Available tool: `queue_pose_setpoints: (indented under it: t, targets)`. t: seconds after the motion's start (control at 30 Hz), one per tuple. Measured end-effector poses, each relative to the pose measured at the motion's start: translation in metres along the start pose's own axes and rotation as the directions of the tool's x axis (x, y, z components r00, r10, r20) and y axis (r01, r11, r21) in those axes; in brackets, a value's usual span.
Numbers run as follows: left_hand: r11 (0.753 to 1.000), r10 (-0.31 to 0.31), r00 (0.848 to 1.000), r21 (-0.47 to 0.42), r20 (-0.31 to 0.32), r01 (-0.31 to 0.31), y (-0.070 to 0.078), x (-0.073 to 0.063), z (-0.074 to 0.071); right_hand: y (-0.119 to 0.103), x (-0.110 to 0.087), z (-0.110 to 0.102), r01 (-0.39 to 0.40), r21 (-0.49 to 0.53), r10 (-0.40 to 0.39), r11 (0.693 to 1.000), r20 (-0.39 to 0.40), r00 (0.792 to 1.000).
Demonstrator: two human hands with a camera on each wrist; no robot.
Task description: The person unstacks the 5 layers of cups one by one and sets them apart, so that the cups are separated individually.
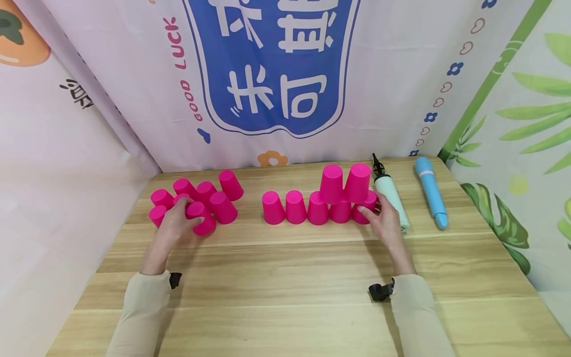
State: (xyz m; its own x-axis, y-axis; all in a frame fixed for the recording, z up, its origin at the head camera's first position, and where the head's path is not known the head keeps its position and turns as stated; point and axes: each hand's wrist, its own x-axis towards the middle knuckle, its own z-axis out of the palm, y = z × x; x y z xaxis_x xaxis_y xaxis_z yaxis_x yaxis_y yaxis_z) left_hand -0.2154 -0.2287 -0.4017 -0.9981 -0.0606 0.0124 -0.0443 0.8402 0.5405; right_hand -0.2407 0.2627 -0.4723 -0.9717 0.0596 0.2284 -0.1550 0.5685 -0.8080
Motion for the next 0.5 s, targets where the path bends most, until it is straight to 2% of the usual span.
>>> queue_pose_setpoints:
  t: [0.3, 0.5]
  targets:
    - [1.0, 0.019, 1.0, 0.001, -0.008, -0.019, -0.0064, 0.0002, 0.002, -0.0007, -0.0001, 0.0004, 0.0, 0.008, 0.0, 1.0, 0.003, 1.0]
    - [1.0, 0.014, 1.0, -0.001, 0.007, -0.014, -0.0081, 0.0023, 0.0038, -0.0008, -0.0001, 0.0003, -0.006, 0.003, 0.006, 1.0, 0.004, 1.0]
